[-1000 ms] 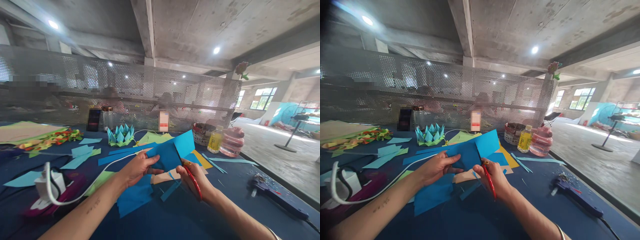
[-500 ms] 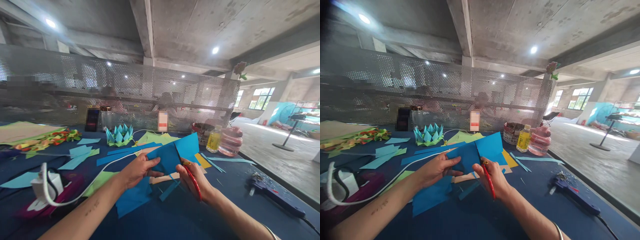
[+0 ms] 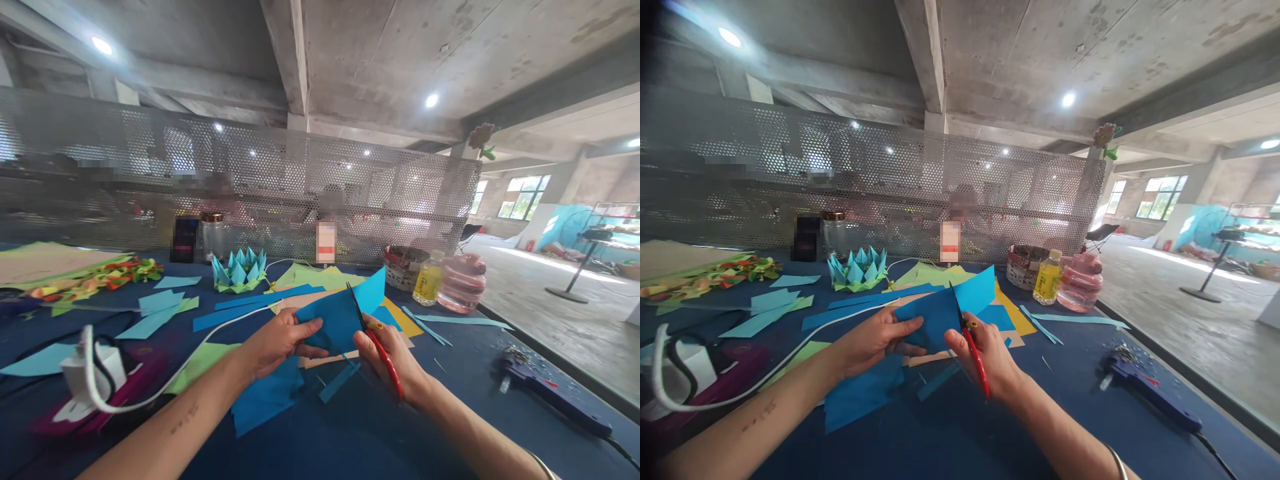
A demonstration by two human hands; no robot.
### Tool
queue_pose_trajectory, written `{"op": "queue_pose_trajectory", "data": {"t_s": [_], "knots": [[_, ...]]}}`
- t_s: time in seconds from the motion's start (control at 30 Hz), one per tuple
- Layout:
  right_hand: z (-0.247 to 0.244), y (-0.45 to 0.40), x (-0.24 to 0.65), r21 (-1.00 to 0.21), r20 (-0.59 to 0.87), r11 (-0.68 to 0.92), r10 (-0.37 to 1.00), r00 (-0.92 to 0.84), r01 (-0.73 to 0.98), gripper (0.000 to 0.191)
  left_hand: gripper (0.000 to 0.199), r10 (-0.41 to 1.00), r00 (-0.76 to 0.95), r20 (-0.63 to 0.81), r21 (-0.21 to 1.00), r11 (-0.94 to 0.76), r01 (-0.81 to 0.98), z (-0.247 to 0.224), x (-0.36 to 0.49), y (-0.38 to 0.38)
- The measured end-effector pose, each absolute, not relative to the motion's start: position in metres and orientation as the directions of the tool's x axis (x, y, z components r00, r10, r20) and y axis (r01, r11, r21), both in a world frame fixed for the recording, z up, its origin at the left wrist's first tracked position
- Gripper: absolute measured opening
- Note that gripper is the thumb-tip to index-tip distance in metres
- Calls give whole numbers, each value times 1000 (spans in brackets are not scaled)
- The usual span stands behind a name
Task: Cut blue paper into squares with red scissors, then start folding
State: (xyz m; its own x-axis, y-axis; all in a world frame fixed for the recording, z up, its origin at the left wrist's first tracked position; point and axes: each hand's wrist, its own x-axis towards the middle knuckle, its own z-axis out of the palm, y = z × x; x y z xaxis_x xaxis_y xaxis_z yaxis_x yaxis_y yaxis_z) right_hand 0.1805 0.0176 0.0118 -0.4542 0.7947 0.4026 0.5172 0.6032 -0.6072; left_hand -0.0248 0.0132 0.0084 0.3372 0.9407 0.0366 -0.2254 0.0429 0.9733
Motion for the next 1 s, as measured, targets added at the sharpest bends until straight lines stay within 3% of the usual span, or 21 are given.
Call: {"op": "queue_pose_trajectory", "data": {"t_s": [0.7, 0.87, 1.0], "knots": [[2, 24, 178, -739, 296, 452, 884, -363, 499, 50, 28, 923, 382, 41, 969, 56, -240, 2, -26, 16], [4, 22, 175, -831, 208, 341, 924, -322, 440, 49, 35, 924, 382, 38, 980, 41, -197, 5, -26, 16], [6, 22, 175, -902, 234, 300, 944, -232, 311, 46, 37, 925, 380, -8, 989, 64, -134, 9, -30, 15]]}}
